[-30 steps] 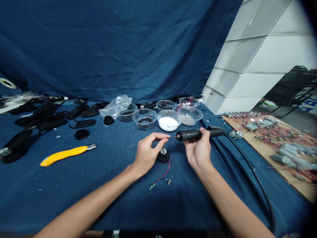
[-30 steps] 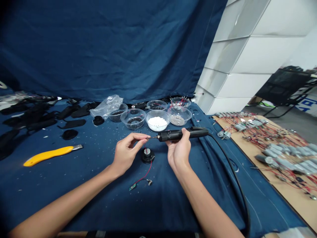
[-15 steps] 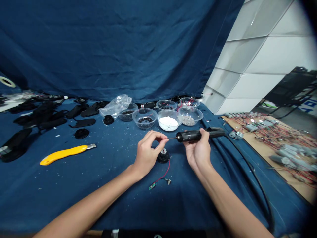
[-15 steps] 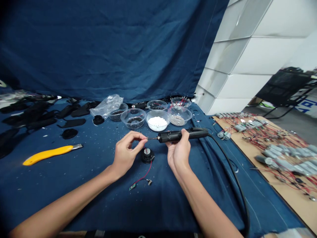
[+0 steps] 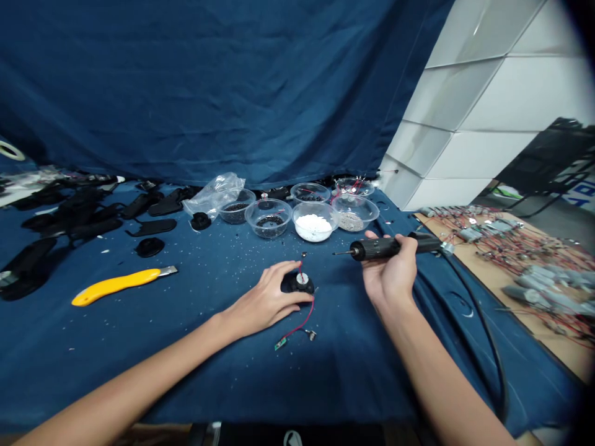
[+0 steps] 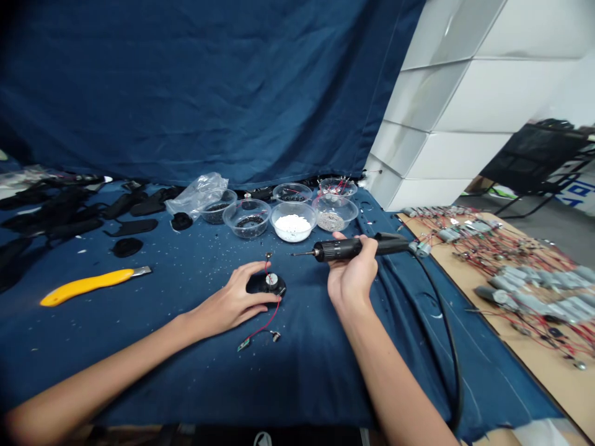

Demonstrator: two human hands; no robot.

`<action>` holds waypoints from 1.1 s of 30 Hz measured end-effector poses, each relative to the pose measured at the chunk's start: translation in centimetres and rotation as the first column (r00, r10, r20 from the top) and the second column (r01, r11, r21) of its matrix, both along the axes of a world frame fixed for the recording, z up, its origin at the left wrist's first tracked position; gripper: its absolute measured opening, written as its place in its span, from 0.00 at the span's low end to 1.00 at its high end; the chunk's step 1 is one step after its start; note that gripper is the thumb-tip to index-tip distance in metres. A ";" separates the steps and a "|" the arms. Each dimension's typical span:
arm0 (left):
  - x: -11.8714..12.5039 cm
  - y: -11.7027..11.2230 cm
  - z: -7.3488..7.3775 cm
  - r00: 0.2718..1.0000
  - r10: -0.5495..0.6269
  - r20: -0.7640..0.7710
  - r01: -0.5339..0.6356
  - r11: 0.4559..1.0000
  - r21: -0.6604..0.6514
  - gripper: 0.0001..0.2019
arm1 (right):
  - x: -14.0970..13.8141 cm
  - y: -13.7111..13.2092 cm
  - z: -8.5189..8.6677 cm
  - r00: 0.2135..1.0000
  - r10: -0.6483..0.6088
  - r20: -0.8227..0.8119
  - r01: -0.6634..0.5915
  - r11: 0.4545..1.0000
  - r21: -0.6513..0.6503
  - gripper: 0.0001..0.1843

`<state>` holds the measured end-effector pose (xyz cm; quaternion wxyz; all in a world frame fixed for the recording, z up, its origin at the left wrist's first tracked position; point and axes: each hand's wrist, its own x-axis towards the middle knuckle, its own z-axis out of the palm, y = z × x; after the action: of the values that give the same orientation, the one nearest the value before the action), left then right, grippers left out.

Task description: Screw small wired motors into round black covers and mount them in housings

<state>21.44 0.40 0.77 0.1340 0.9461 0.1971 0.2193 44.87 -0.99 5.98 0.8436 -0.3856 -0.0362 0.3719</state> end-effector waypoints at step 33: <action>5.9 -3.4 2.2 0.668 0.559 0.491 0.645 -0.108 -0.756 0.26 | -2.6 -2.6 2.9 0.966 -0.131 0.224 0.050 0.940 0.338 0.19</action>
<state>27.37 -3.00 2.95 0.8630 0.3219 0.1749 0.3478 42.29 -3.64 8.89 0.9017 -0.2829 -0.1830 0.2711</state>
